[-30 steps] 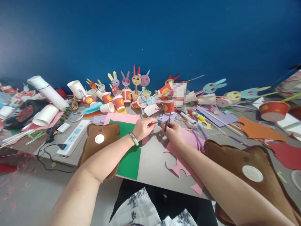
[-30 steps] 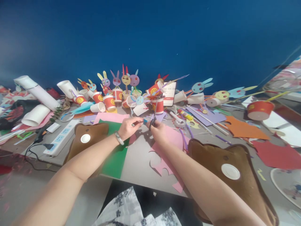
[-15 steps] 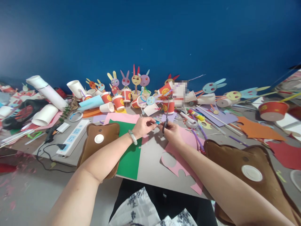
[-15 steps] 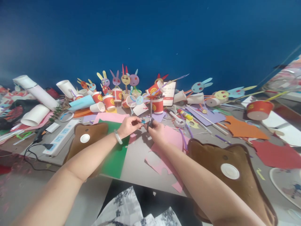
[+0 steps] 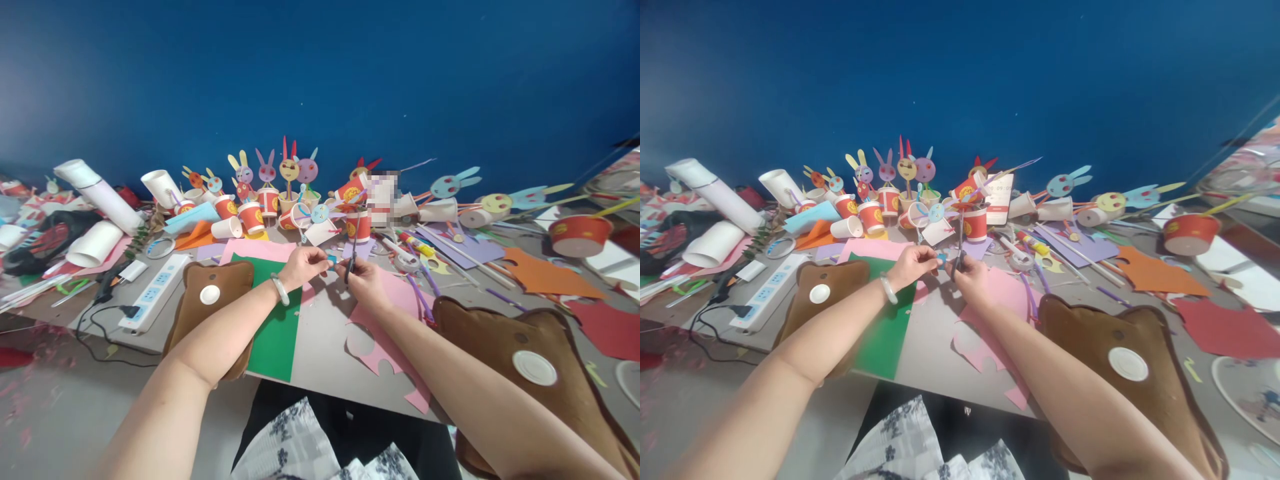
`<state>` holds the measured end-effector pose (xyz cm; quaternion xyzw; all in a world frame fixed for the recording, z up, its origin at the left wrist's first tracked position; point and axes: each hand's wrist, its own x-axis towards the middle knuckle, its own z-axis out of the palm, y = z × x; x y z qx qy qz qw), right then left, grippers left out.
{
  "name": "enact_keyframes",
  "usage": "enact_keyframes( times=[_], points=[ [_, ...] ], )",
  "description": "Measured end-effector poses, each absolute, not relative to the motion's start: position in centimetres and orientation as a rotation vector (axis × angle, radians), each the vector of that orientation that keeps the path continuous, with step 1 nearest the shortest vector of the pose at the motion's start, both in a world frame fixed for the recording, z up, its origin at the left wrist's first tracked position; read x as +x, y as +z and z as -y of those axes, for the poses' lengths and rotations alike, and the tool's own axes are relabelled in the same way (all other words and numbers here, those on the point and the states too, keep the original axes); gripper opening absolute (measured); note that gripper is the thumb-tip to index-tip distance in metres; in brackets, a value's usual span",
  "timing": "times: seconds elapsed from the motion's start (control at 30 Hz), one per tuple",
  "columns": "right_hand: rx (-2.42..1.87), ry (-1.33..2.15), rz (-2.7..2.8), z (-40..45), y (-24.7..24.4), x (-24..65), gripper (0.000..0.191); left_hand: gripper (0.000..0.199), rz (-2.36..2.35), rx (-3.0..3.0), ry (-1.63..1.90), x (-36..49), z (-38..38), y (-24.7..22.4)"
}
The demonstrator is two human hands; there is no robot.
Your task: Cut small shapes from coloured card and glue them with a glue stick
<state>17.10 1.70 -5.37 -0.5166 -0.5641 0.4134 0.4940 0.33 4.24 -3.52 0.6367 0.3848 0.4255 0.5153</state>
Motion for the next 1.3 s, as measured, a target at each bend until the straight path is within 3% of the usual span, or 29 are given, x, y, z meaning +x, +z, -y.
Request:
enact_keyframes(
  times=[0.43,0.93,1.3],
  points=[
    [-1.263,0.971,1.352,-1.4,-4.7,16.9,0.031,0.032,-0.896,1.432,0.930,0.2,-4.3,-3.5],
    [-1.271,1.067,1.340,-2.2,-5.5,17.1,0.055,0.026,-1.004,1.139,1.101,0.3,-4.5,-3.2],
    [-0.798,1.600,1.806,-0.3,-4.0,16.9,0.068,0.021,-0.910,0.731,1.297,-0.4,-5.5,-2.5]
  ],
)
